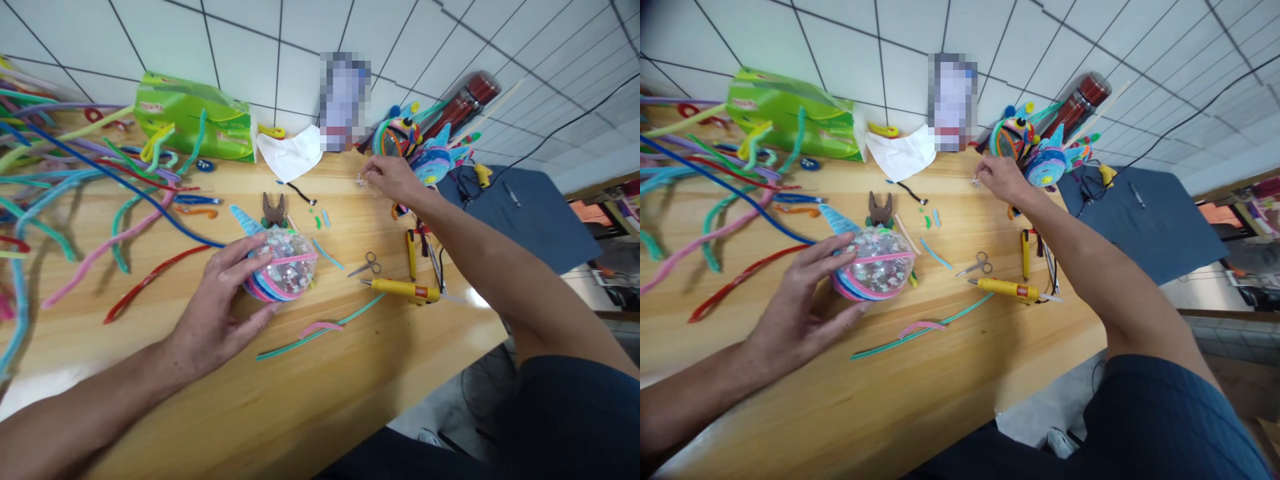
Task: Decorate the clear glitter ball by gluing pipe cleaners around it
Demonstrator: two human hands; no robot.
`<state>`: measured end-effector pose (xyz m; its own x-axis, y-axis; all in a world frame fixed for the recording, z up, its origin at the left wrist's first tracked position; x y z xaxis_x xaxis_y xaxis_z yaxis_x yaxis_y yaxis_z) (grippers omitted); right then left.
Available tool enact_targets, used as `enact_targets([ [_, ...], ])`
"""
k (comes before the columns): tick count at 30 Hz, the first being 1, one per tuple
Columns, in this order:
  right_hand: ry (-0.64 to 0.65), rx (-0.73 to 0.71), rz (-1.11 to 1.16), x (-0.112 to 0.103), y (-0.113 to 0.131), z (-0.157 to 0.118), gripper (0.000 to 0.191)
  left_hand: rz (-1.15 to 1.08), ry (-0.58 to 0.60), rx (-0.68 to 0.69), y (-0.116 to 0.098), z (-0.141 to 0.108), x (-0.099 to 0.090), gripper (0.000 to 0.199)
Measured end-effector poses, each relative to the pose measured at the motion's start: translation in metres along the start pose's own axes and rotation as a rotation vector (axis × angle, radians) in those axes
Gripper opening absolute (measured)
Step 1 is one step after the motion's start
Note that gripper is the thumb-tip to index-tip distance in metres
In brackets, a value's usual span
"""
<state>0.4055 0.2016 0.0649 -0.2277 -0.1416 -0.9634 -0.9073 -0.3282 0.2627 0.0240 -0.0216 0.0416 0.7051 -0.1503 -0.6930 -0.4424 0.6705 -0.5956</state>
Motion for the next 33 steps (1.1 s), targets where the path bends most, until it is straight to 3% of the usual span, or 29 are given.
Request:
enact_targets([
  [7, -0.062, -0.001, 0.029, 0.004, -0.001, 0.006, 0.009, -0.001, -0.004, -0.048, 0.003, -0.003, 0.003, 0.074],
  [12, -0.114, 0.046, 0.098, -0.020, -0.002, -0.007, 0.014, 0.005, 0.004, -0.011, 0.001, -0.001, 0.001, 0.075],
  [15, -0.142, 0.099, 0.139, -0.044, -0.009, -0.050, 0.014, -0.007, 0.001, 0.004, 0.000, 0.000, 0.001, 0.074],
  [19, -0.172, 0.196, 0.148, -0.058, -0.029, -0.146, 0.015, -0.009, -0.011, 0.022, -0.001, 0.001, 0.001, 0.071],
  [23, -0.055, 0.179, 0.203, -0.034, -0.030, -0.239, 0.025, 0.001, -0.016, 0.030, -0.001, 0.002, 0.001, 0.069],
  [26, 0.053, 0.171, 0.317, -0.003, -0.007, -0.278, 0.036, 0.012, -0.011, 0.023, 0.000, 0.002, 0.001, 0.069],
  [29, 0.086, 0.195, 0.370, 0.023, 0.026, -0.283, 0.053, 0.017, -0.010, 0.026, 0.000, 0.001, 0.001, 0.069],
  [33, 0.089, 0.154, 0.414, 0.046, 0.061, -0.264, 0.042, 0.016, -0.024, 0.033, 0.001, 0.001, 0.001, 0.072],
])
Point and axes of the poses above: each hand's wrist, its own z-axis towards the middle knuckle, its own x-axis out of the palm, y = z × x, the point moved 4 cm from there along z, towards the middle knuckle, and after that the axes turned 11 degrees about y, right-handed, at the moved point
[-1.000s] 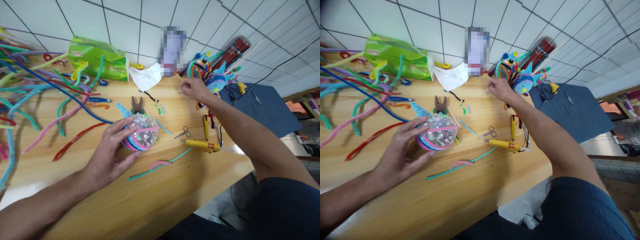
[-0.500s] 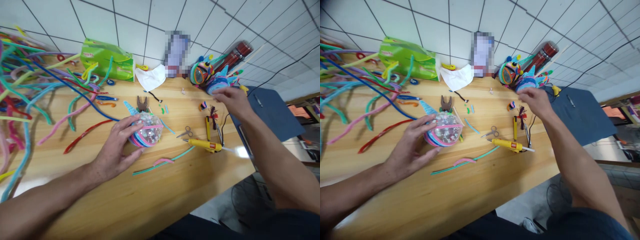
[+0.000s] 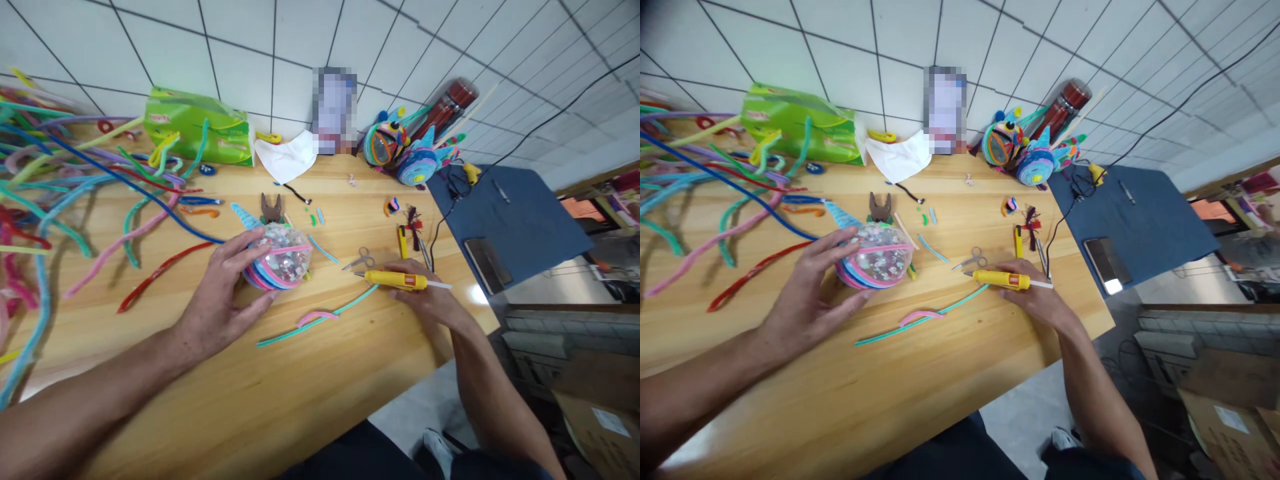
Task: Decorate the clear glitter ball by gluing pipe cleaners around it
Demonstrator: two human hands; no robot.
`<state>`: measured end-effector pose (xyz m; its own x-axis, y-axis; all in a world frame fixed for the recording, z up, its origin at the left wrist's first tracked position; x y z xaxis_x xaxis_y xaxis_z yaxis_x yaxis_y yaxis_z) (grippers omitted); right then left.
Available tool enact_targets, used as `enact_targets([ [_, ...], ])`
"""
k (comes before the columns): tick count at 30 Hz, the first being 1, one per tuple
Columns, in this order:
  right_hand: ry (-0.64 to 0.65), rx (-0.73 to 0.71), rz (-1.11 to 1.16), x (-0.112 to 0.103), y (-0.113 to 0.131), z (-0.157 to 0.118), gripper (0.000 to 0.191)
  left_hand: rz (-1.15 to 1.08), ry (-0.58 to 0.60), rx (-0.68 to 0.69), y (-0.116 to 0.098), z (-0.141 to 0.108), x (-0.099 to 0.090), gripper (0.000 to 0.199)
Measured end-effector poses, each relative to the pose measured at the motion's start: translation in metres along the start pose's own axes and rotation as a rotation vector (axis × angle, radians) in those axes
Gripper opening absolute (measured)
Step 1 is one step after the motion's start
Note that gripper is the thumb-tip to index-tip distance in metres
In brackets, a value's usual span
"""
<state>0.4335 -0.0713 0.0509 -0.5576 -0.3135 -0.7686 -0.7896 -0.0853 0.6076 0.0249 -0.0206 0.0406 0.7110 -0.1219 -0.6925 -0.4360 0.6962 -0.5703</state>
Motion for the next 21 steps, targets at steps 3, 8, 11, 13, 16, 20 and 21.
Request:
enact_targets([
  [3, 0.002, 0.017, 0.096, 0.002, 0.006, 0.004, 0.034, 0.011, 0.006, 0.012, 0.000, 0.000, 0.000, 0.073],
  [8, -0.288, 0.099, 0.261, -0.051, 0.009, 0.000, 0.048, 0.006, 0.005, 0.027, -0.001, 0.001, 0.000, 0.071],
  [11, -0.411, 0.045, 0.345, -0.082, 0.019, 0.022, 0.041, 0.005, -0.003, 0.028, 0.000, 0.001, 0.000, 0.070],
  [13, -0.445, 0.032, 0.354, -0.091, 0.023, 0.050, 0.035, -0.003, -0.005, 0.033, 0.000, 0.000, 0.001, 0.069],
  [16, -0.361, 0.149, 0.281, -0.082, 0.020, 0.098, 0.035, -0.020, -0.007, 0.031, 0.001, -0.001, 0.002, 0.067],
  [20, -0.308, 0.306, 0.077, -0.066, 0.013, 0.139, 0.028, -0.029, -0.011, 0.029, 0.001, -0.001, 0.003, 0.064],
  [21, -0.311, 0.339, 0.033, -0.064, 0.011, 0.143, 0.026, -0.032, -0.010, 0.031, 0.000, -0.001, 0.003, 0.064],
])
Point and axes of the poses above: each hand's wrist, its own z-axis towards the middle knuckle, its own x-axis out of the palm, y = z × x, the point moved 4 cm from there along z, towards the middle knuckle, and after that the axes turned 11 degrees about y, right-handed, at the moved point
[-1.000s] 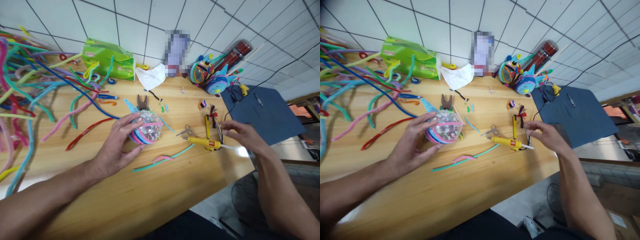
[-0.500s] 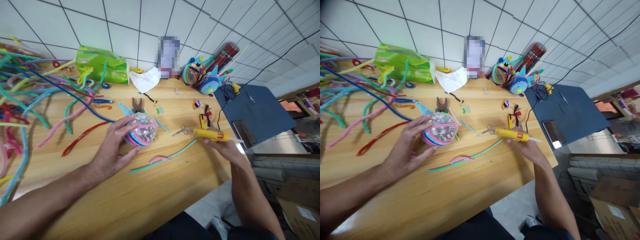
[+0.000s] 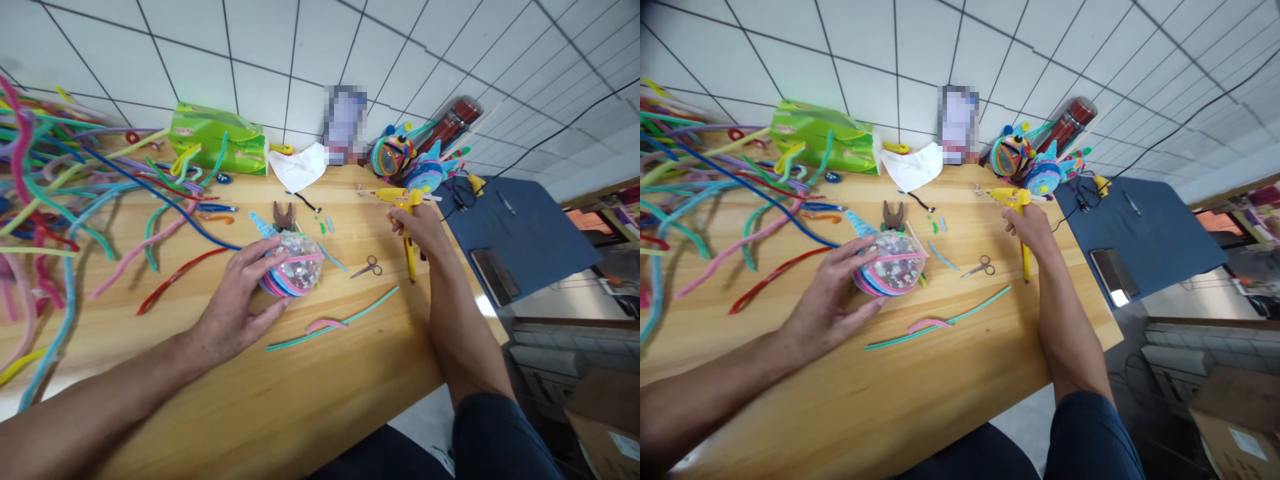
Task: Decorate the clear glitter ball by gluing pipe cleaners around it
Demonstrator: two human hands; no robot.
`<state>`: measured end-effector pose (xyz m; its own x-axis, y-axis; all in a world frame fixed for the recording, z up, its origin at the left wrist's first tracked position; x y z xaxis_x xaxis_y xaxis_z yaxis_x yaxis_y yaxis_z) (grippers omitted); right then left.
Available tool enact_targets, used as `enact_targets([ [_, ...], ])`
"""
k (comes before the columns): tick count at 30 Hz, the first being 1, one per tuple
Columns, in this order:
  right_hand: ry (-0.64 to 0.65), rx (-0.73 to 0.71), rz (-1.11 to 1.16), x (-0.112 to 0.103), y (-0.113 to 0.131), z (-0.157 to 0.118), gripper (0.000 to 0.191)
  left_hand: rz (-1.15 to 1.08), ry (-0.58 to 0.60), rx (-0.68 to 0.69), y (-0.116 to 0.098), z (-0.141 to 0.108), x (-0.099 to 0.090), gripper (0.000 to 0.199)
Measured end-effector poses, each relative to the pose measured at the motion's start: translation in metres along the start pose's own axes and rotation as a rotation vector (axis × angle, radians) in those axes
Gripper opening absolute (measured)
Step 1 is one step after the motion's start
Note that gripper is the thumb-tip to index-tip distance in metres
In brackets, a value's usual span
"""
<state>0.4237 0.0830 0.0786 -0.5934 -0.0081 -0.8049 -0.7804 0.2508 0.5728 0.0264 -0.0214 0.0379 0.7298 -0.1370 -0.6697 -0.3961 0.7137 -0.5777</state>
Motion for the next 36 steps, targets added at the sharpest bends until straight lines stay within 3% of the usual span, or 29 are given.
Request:
enact_targets([
  [4, -0.011, 0.090, -0.133, 0.004, -0.002, 0.005, 0.026, -0.003, -0.002, -0.004, -0.001, 0.000, 0.000, 0.062],
  [9, 0.033, 0.045, -0.216, 0.014, 0.004, 0.011, 0.029, 0.008, 0.004, -0.009, -0.001, 0.000, 0.000, 0.060],
  [14, 0.007, 0.016, -0.186, 0.006, 0.001, 0.013, 0.028, 0.017, 0.007, -0.003, -0.002, 0.001, -0.001, 0.061],
  [18, -0.002, 0.076, -0.228, -0.007, -0.006, 0.010, 0.026, 0.021, 0.010, -0.007, -0.002, 0.002, -0.002, 0.064],
  [23, 0.087, 0.139, -0.229, 0.000, -0.002, 0.007, 0.026, 0.005, 0.007, -0.015, -0.002, 0.002, -0.001, 0.063],
  [29, -0.002, 0.040, -0.207, -0.003, 0.000, 0.012, 0.028, 0.017, 0.008, -0.010, -0.002, 0.002, -0.002, 0.063],
  [36, 0.019, 0.102, -0.205, 0.002, -0.011, 0.019, 0.025, 0.017, 0.007, -0.021, -0.002, 0.002, -0.001, 0.066],
])
Point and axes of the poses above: each hand's wrist, its own z-axis towards the middle knuckle, its own x-axis out of the palm, y = z × x, the point moved 4 cm from there along z, towards the middle knuckle, and after that the axes turned 11 degrees about y, right-handed, at the moved point
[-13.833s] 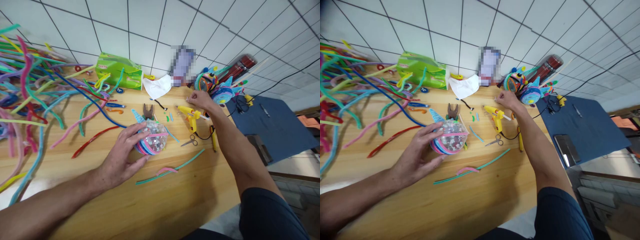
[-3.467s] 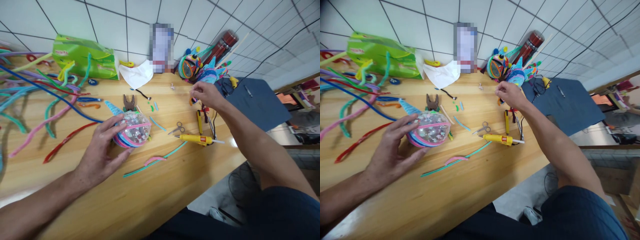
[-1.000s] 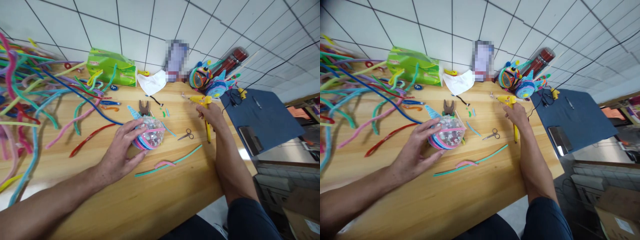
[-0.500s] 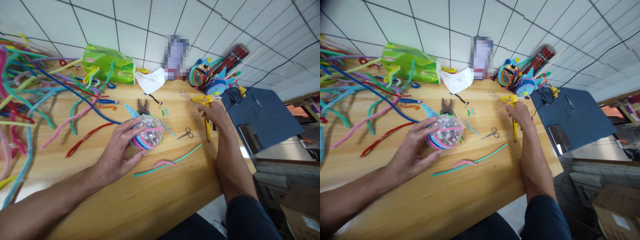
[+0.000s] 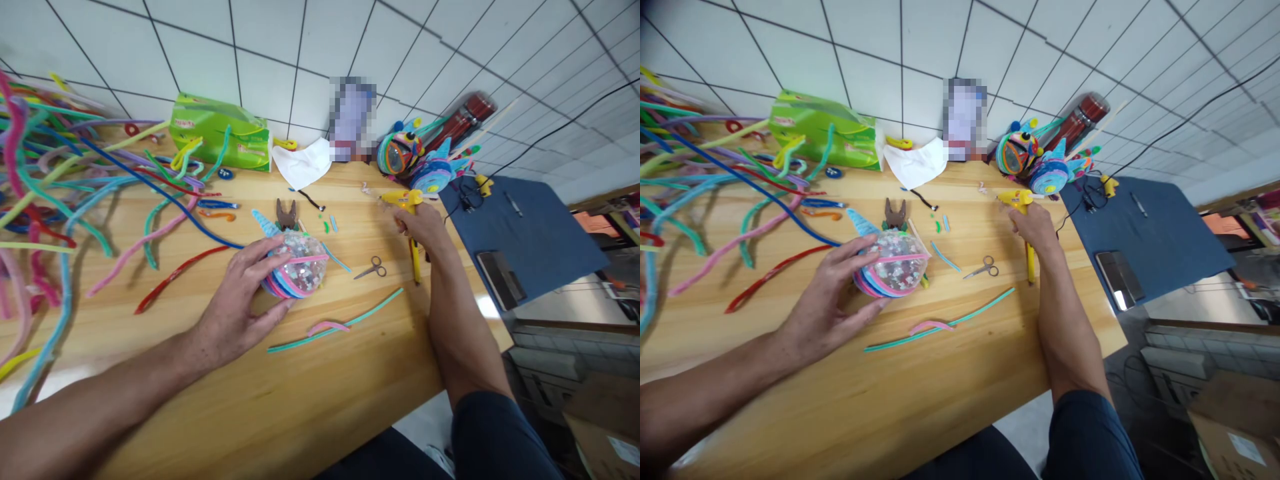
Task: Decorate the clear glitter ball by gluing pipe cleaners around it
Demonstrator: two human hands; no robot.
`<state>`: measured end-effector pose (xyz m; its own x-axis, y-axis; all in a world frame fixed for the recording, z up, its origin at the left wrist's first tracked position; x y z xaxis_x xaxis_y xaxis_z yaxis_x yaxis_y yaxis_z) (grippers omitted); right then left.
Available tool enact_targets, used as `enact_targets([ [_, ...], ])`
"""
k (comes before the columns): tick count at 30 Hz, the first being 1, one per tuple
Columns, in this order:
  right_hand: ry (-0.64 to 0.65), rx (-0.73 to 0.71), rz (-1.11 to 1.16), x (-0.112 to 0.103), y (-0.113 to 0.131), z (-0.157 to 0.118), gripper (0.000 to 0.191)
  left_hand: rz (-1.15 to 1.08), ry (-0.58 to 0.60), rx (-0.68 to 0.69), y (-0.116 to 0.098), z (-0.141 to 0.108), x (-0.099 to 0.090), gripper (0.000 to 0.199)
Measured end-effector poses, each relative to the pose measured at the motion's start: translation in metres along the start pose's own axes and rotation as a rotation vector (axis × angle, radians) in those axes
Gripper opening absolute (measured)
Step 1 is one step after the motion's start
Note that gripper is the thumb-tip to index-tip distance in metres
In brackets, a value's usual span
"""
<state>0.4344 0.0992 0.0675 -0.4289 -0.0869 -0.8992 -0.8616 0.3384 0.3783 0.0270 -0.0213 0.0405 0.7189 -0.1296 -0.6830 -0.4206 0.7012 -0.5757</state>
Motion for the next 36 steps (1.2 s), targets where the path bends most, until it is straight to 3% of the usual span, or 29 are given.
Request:
enact_targets([
  [3, 0.028, -0.047, 0.080, 0.005, 0.003, 0.000, 0.024, -0.010, -0.001, 0.005, -0.001, 0.000, 0.000, 0.065],
  [11, -0.040, -0.182, 0.280, 0.009, 0.012, -0.001, 0.027, -0.011, 0.003, 0.003, -0.001, 0.000, 0.000, 0.064],
  [16, -0.031, -0.132, 0.133, 0.021, 0.016, 0.007, 0.026, -0.013, 0.002, -0.003, -0.001, 0.000, 0.000, 0.064],
  [21, -0.030, -0.104, -0.008, 0.021, 0.010, 0.007, 0.033, -0.006, 0.010, -0.009, -0.001, 0.000, -0.001, 0.063],
  [27, -0.055, -0.116, 0.043, 0.017, 0.010, 0.004, 0.031, -0.011, 0.001, 0.009, -0.001, 0.000, 0.000, 0.063],
  [36, -0.065, -0.127, 0.022, 0.030, 0.017, 0.012, 0.023, -0.007, 0.001, 0.000, -0.001, 0.000, -0.001, 0.064],
])
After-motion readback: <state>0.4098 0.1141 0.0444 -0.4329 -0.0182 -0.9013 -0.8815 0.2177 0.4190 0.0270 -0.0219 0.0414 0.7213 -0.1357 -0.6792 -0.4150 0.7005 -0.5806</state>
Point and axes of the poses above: each hand's wrist, its own z-axis towards the middle knuckle, its own x-axis out of the palm, y = z × x, the point moved 4 cm from there along z, towards the middle knuckle, and after that the axes turned 11 degrees about y, right-handed, at the moved point
